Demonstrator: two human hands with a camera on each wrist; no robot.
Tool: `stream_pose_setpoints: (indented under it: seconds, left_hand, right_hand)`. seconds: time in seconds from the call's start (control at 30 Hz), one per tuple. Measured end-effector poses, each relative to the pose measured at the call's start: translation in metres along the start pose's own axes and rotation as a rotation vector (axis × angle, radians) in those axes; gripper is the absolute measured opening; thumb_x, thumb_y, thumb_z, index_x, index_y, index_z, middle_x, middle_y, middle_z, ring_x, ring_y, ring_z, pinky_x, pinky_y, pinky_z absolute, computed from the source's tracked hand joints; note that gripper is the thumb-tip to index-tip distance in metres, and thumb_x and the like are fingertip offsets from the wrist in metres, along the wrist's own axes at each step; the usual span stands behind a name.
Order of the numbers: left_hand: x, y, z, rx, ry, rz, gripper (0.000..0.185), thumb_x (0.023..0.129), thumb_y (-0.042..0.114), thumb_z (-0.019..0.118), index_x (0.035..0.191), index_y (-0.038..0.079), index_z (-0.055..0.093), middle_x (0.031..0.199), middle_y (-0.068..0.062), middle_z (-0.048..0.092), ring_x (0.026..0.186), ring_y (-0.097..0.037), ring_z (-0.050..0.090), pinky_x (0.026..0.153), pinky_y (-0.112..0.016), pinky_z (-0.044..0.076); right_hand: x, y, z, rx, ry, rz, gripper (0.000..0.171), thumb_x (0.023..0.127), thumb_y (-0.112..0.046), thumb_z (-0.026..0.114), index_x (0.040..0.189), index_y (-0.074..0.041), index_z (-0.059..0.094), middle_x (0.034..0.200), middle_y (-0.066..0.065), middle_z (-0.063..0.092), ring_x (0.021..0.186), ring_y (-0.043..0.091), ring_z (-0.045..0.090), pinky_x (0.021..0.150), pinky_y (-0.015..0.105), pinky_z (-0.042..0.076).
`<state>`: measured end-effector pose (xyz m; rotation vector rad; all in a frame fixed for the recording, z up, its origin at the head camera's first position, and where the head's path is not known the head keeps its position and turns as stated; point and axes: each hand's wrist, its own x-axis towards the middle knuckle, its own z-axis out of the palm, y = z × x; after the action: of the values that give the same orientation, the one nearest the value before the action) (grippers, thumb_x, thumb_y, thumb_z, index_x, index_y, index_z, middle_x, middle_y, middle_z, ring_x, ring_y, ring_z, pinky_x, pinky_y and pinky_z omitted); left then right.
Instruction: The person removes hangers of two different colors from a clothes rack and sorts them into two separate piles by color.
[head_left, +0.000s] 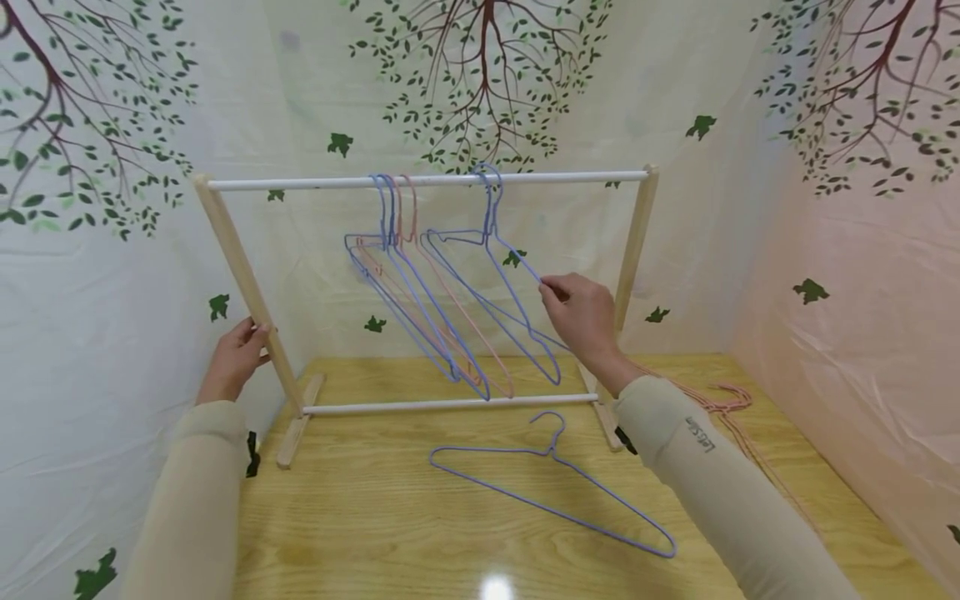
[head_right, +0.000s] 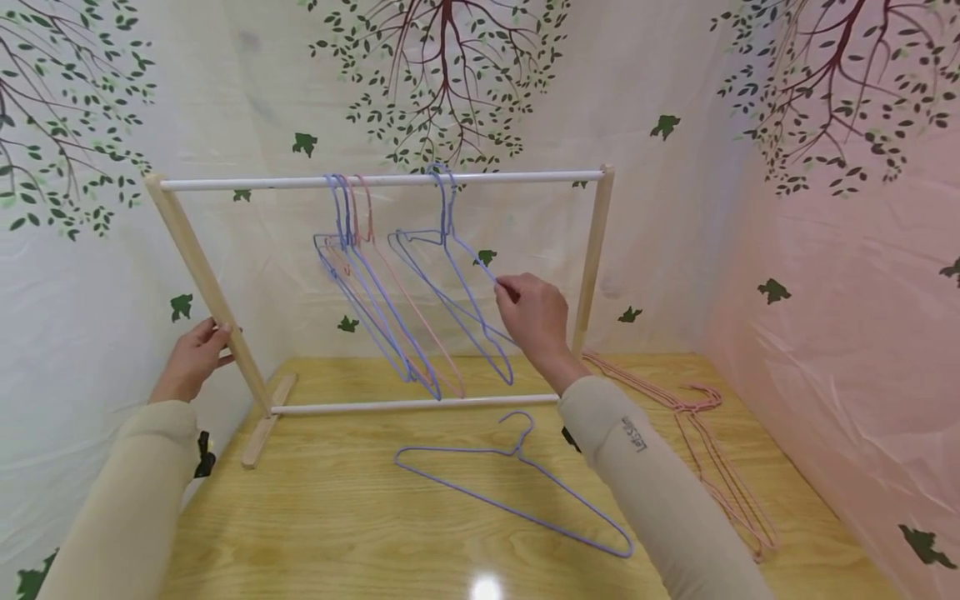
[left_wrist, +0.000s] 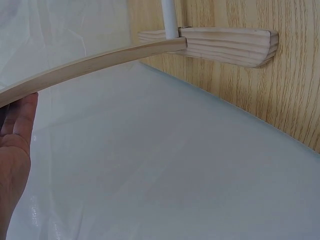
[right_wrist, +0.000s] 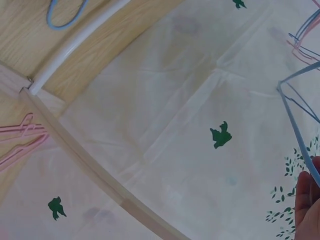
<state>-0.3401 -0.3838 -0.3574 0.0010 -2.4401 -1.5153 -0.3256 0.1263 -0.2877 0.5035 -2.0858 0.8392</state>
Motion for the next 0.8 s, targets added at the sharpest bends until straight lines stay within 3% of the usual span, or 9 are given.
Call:
stream_pose_setpoints:
  seconds: [0.23,0.8]
  left_hand:
    - [-0.001,0.001,-0.001,0.0,0.0,0.0,0.055,0.109,0.031,0.034,0.151,-0.004,0.032,0.134,-0.028,0.047,0.107,-0.01,0.053,0.085,-0.02,0.054]
    - [-0.003,0.002,-0.002,0.005,-0.001,0.036,0.052,0.109,0.028,0.036,0.148,-0.006,0.035,0.129,-0.026,0.049,0.106,-0.01,0.053,0.08,-0.016,0.053]
  right_hand:
    - [-0.002,0.006,0.006,-0.02,0.041,-0.061,0.013,0.092,-0.008,0.069,0.099,0.0,0.077,0.085,0.012,0.072,0.071,0.025,0.069,0.063,0.04,0.057]
    - [-0.006,0.021,0.012,-0.034,0.118,-0.125,0.013,0.089,-0.004,0.068,0.095,0.003,0.077,0.077,0.014,0.07,0.065,0.027,0.065,0.058,0.041,0.053]
